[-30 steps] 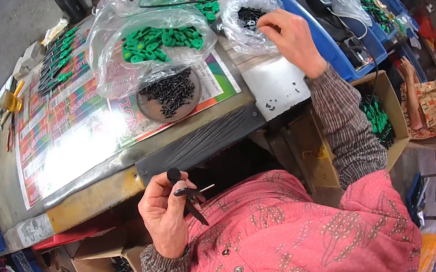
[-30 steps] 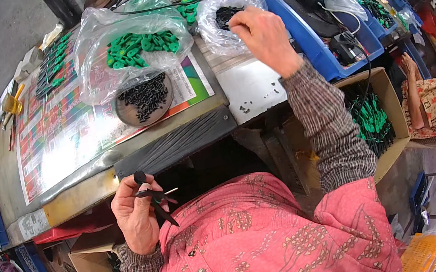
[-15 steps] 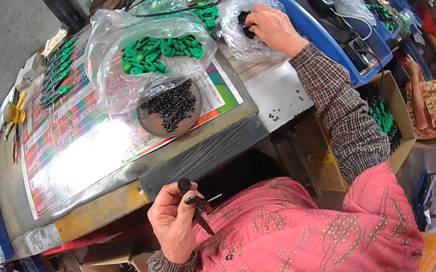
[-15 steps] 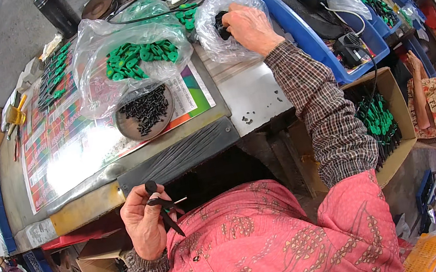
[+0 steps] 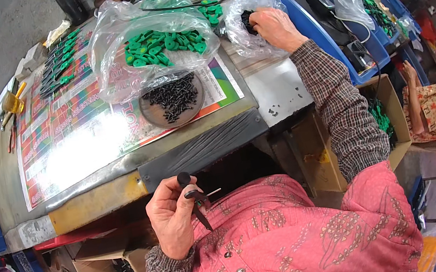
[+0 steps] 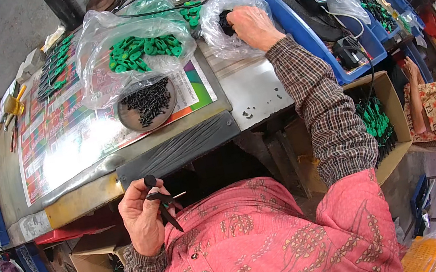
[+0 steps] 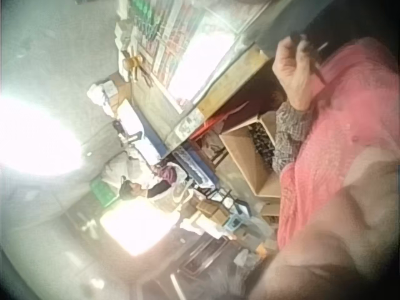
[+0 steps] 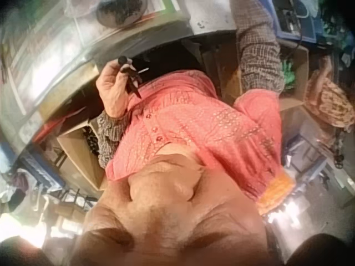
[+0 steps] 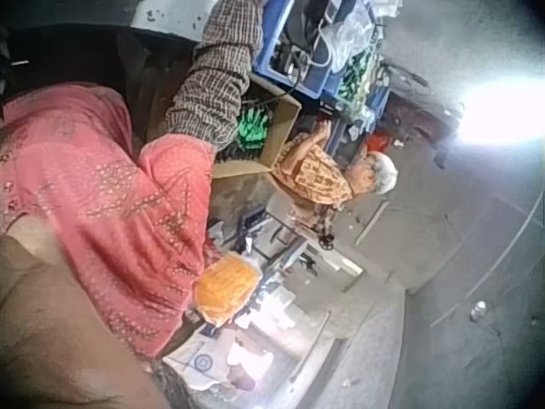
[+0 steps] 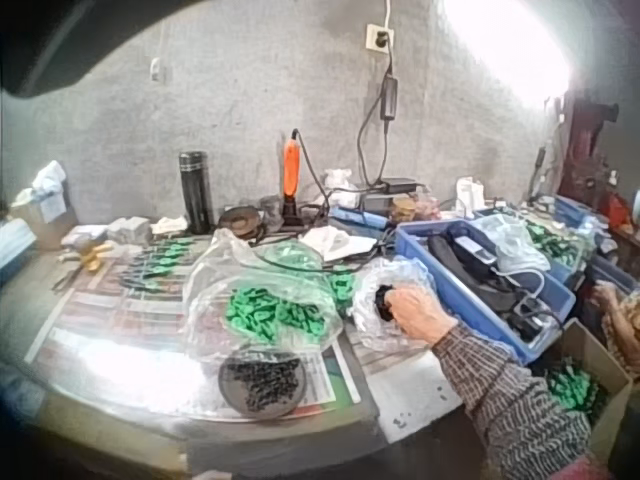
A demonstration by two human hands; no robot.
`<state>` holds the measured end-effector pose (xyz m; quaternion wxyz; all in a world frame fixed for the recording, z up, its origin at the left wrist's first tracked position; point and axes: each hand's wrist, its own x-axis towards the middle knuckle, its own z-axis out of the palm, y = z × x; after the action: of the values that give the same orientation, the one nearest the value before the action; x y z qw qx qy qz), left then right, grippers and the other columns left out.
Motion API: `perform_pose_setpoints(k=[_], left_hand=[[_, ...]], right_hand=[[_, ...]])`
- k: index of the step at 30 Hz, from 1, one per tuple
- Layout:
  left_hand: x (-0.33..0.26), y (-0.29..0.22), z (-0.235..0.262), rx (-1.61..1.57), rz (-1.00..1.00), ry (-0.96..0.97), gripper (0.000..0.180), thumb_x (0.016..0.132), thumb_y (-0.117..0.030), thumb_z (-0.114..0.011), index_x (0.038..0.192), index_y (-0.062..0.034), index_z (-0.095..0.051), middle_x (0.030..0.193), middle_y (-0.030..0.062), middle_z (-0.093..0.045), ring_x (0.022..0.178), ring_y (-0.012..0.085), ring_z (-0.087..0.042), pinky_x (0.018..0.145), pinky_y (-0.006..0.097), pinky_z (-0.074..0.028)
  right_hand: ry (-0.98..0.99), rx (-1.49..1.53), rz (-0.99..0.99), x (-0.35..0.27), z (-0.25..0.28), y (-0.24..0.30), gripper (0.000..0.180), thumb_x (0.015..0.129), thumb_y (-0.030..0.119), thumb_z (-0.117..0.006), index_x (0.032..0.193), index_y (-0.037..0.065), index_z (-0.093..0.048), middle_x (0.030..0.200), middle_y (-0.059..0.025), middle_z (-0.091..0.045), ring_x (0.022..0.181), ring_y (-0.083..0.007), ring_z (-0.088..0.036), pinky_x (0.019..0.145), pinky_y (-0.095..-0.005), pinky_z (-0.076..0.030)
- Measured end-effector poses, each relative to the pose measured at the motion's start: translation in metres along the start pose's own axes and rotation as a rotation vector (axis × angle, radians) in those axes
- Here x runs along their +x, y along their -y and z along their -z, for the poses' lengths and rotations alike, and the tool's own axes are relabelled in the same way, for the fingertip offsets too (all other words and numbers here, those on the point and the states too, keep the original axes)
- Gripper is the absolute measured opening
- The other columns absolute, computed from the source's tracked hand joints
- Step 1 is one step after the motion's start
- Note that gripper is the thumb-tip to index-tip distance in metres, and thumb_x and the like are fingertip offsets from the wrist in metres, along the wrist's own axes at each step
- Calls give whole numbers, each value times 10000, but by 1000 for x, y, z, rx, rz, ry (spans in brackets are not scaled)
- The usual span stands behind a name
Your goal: The person assembles small green and black plastic housings by hand, inserting metal pins into them.
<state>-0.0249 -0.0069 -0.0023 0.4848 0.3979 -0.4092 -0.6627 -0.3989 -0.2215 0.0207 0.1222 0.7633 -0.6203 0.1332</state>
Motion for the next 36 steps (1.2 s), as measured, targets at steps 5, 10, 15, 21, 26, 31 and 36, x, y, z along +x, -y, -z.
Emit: perform_pose_setpoints(k=[5, 10, 15, 21, 26, 31, 36], left_hand=[[-1, -1, -1, -15, -8, -4, 286, 884, -179, -660, 1041, 35, -556, 820, 74, -617, 613, 84, -563, 496, 198, -473], [-7, -1, -1, -21, -24, -15, 284, 882, -178, -664, 1037, 36, -560, 820, 71, -617, 612, 81, -561, 495, 196, -473], [-10, -1, 1, -52, 14, 23, 181, 912, -70, -604, 1049, 45, -574, 888, 39, -614, 757, 78, -580, 682, 210, -483], [-7, -4, -5, 12, -10, -14, 285, 911, -185, -619, 1076, 29, -529, 823, 65, -601, 641, 108, -574, 521, 205, -470], [-4, 2, -3, 27, -28, -3, 218, 898, -109, -626, 1050, 34, -561, 857, 50, -608, 749, 88, -572, 684, 207, -466], [-8, 6, -3, -11, -26, -5, 213, 878, -76, -648, 1046, 35, -576, 893, 42, -608, 779, 78, -568, 724, 206, -460], [-16, 6, -1, -41, -2, 24, 213, 873, -64, -652, 1050, 28, -578, 900, 19, -606, 784, 56, -559, 705, 190, -455]], right_hand=[[-61, 2, -13, -6, 1, -3, 121, 799, 74, -569, 887, 16, -628, 867, -139, -618, 868, -334, -599, 761, -426, -457], [-293, 179, 0, -15, 6, -3, 158, 807, 78, -579, 943, 31, -645, 890, -138, -628, 799, -329, -612, 711, -406, -467], [-298, 183, -98, -27, 14, 6, 136, 785, 77, -582, 891, 52, -664, 847, -114, -624, 791, -310, -618, 705, -404, -479], [-384, 558, -41, -44, 44, 54, 113, 778, 21, -635, 890, 13, -621, 719, -51, -608, 591, -107, -561, 564, -247, -453], [-16, 1095, -159, -88, 69, 138, 86, 832, -11, -614, 915, -12, -596, 744, -17, -600, 609, -59, -561, 547, -197, -446], [353, 1610, -215, -123, 69, 197, 107, 831, -55, -612, 930, -27, -583, 786, -30, -604, 626, -79, -593, 557, -195, -491], [452, 1734, -251, -134, 65, 226, 84, 852, -17, -627, 927, -19, -589, 788, -18, -603, 615, -59, -587, 540, -180, -479]])
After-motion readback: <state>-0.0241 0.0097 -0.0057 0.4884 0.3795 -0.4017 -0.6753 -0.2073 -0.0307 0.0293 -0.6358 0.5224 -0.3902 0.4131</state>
